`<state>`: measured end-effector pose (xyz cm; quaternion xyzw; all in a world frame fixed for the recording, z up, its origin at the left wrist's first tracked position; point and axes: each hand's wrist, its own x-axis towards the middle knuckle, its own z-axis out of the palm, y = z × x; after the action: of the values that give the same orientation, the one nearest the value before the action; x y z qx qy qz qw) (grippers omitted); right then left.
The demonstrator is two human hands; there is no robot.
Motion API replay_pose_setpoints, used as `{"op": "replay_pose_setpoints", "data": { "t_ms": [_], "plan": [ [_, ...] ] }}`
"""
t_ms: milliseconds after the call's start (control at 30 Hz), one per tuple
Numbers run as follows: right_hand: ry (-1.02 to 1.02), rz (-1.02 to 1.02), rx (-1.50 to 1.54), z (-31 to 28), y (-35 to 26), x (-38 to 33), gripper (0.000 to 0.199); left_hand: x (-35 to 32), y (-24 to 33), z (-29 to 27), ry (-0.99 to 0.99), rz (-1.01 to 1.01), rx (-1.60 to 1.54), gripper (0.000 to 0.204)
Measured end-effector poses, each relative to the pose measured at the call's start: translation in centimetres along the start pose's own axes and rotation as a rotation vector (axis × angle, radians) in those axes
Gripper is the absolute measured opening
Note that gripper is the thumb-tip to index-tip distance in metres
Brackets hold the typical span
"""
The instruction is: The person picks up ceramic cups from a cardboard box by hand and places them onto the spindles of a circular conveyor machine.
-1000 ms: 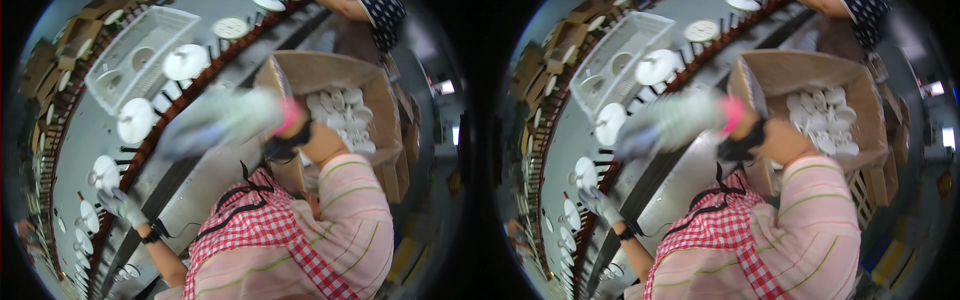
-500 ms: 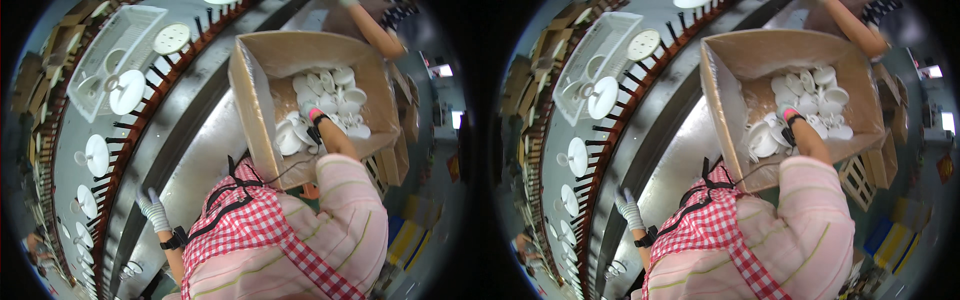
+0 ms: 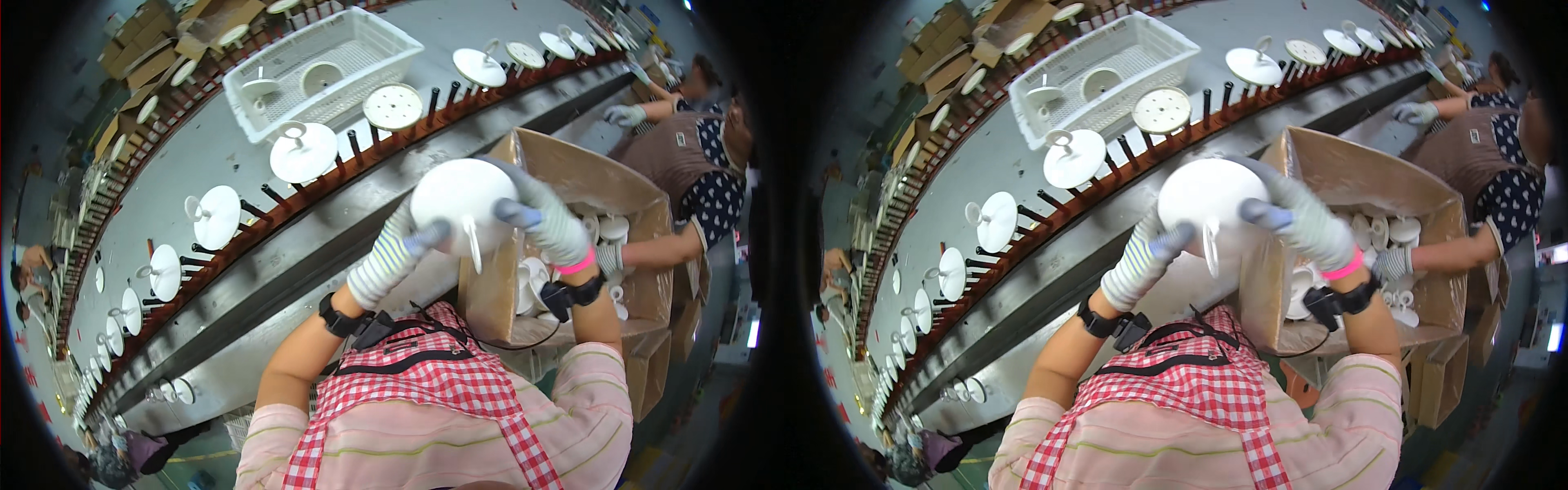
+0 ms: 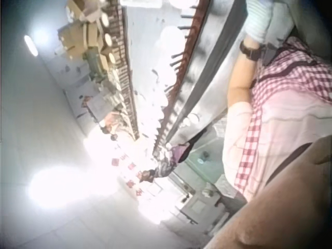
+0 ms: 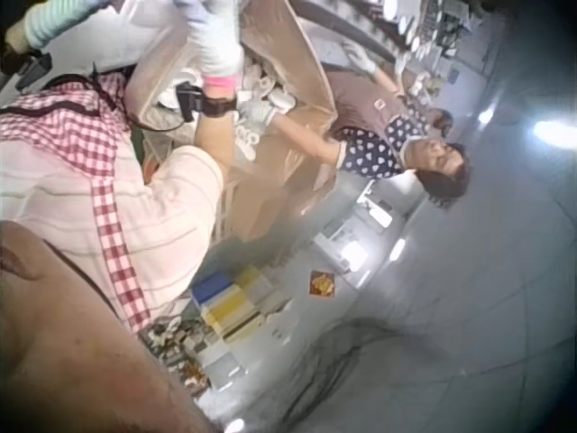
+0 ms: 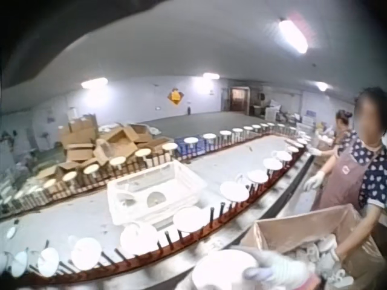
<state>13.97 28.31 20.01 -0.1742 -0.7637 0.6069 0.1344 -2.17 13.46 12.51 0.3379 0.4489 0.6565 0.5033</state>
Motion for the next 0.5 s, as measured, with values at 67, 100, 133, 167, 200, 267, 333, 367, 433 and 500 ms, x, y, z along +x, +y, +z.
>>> {"op": "replay_pose_setpoints", "data": {
  "t_ms": [67,100,133,167,200,267,333,367,433,500],
  "plan": [
    [0.018,-0.300,-0.136,2.6,1.9,2.8,0.066,0.4,1.1,-2.3,0.058,0.004,-0.167,0.068],
    [0.046,-0.458,-0.423,4.0,1.4,4.4,0.066,-0.1,1.9,-3.9,0.102,-0.095,-0.270,0.065],
    [0.069,-0.498,-0.638,5.7,1.2,5.8,0.062,-0.5,2.8,-4.3,0.127,-0.036,-0.290,0.063],
    [0.095,-0.537,-0.853,7.4,1.2,7.2,0.060,-0.8,3.7,-4.7,0.152,0.024,-0.310,0.062],
    [0.111,-0.471,-0.662,8.8,1.6,8.9,0.054,-0.5,3.6,-6.1,0.218,0.121,-0.234,0.058],
    [0.154,-0.377,-0.346,10.9,2.6,12.4,0.043,-0.5,3.9,-9.2,0.225,0.112,-0.216,0.054],
    [0.149,-0.423,-0.317,12.6,3.7,16.4,0.043,0.1,3.9,-13.2,0.218,0.059,-0.248,0.054],
    [0.183,-0.419,-0.274,13.4,4.8,18.4,0.043,0.5,4.2,-13.7,0.285,0.140,-0.186,0.054],
    [0.370,-0.391,-0.639,13.9,4.2,20.7,0.043,0.8,5.2,-16.0,0.427,0.122,0.362,0.053],
    [0.412,-0.436,-0.728,14.9,6.0,23.5,0.043,1.6,5.8,-18.2,0.530,0.129,0.442,0.054]
  ]
}}
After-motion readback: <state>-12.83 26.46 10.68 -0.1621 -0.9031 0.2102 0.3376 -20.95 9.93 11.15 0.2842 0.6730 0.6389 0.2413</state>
